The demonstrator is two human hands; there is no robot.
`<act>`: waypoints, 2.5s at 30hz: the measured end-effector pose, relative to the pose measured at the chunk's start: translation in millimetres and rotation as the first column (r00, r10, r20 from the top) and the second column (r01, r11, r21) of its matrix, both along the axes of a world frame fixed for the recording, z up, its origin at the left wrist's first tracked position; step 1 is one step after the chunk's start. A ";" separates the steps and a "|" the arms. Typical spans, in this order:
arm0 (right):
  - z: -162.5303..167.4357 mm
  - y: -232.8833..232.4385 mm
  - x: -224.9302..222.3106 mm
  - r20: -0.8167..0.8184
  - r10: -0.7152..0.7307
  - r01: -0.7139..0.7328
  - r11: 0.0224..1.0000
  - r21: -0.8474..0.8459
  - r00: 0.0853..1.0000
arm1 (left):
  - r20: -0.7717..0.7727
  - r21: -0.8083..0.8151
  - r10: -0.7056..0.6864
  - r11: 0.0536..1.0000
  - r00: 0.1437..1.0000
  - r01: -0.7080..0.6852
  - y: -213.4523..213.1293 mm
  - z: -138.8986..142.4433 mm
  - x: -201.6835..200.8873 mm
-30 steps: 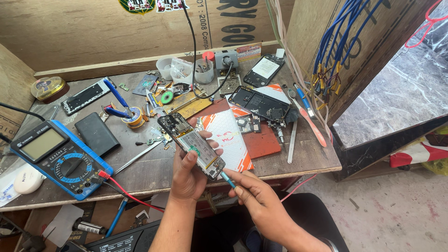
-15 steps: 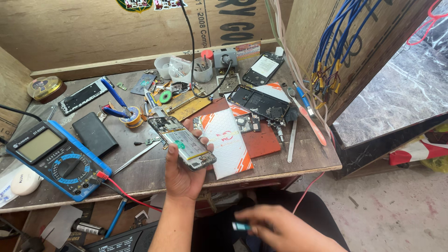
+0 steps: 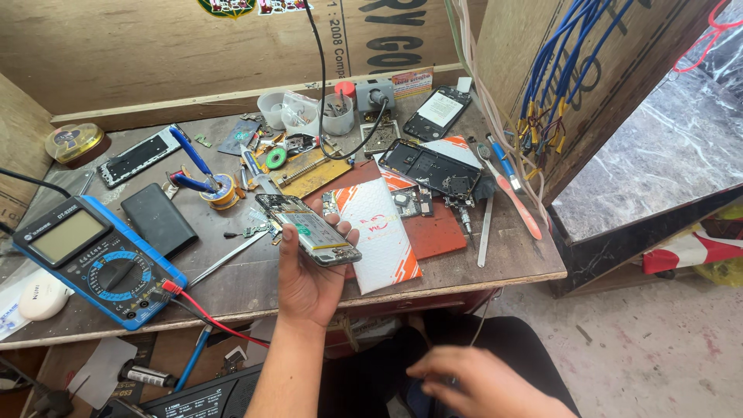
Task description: The person tests a smartphone connected to a multimeter, powers it on, then opens the phone and removes its back cover and battery. They handle the internal components, reattach the cover, and use tweezers on small parts at the workbench.
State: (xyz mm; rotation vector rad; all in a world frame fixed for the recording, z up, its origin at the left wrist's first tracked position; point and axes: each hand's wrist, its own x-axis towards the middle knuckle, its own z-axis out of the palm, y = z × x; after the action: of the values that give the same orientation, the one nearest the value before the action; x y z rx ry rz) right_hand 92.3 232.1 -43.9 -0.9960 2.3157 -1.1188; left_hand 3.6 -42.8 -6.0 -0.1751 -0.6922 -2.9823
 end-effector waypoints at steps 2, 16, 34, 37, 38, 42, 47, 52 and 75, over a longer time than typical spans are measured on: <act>25.6 -12.8 -6.2 0.033 -0.153 0.154 0.987 -0.034 0.988 | 0.011 0.007 0.008 1.000 1.000 -0.008 -0.5 0.0 -0.3; 125.9 -96.0 -64.5 -0.284 -0.367 0.235 0.883 -0.407 0.886 | 0.079 -0.259 0.155 0.957 0.985 -0.130 3.9 13.6 -0.7; 101.1 -105.4 -67.5 -0.135 -0.478 0.378 0.812 -0.444 0.868 | -0.122 -0.346 0.099 0.928 0.988 -0.136 12.7 24.0 3.4; 91.1 -99.8 -78.5 0.323 -0.371 0.491 0.698 -0.522 0.870 | -0.132 -0.384 0.067 0.916 0.989 -0.113 11.2 30.0 7.1; 88.5 -96.7 -82.1 0.453 -0.292 0.520 0.661 -0.541 0.842 | -0.140 -0.409 0.055 0.906 0.989 -0.109 10.8 31.6 8.4; 82.5 -85.8 -87.5 0.698 -0.096 0.604 0.593 -0.533 0.710 | -0.124 -0.415 0.036 0.906 0.992 -0.085 8.5 34.1 10.9; 86.0 -83.3 -90.3 0.746 0.020 0.595 0.589 -0.547 0.666 | -0.068 -0.418 0.038 0.906 0.997 -0.063 5.1 29.8 9.1; 90.2 -83.1 -90.8 0.765 0.083 0.592 0.582 -0.557 0.639 | -0.084 -0.427 0.027 0.902 0.996 -0.060 3.3 26.0 7.9; 85.6 -83.5 -95.4 0.746 0.098 0.565 0.590 -0.577 0.658 | -0.133 -0.428 0.019 0.901 0.991 -0.075 3.9 22.7 7.3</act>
State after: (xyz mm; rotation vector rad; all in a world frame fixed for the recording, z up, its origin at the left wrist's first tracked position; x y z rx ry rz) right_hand -3.1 148.6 41.7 -0.2508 1.2690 -2.2684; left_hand 10.9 -38.9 16.7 -0.3611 -1.3119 -2.6944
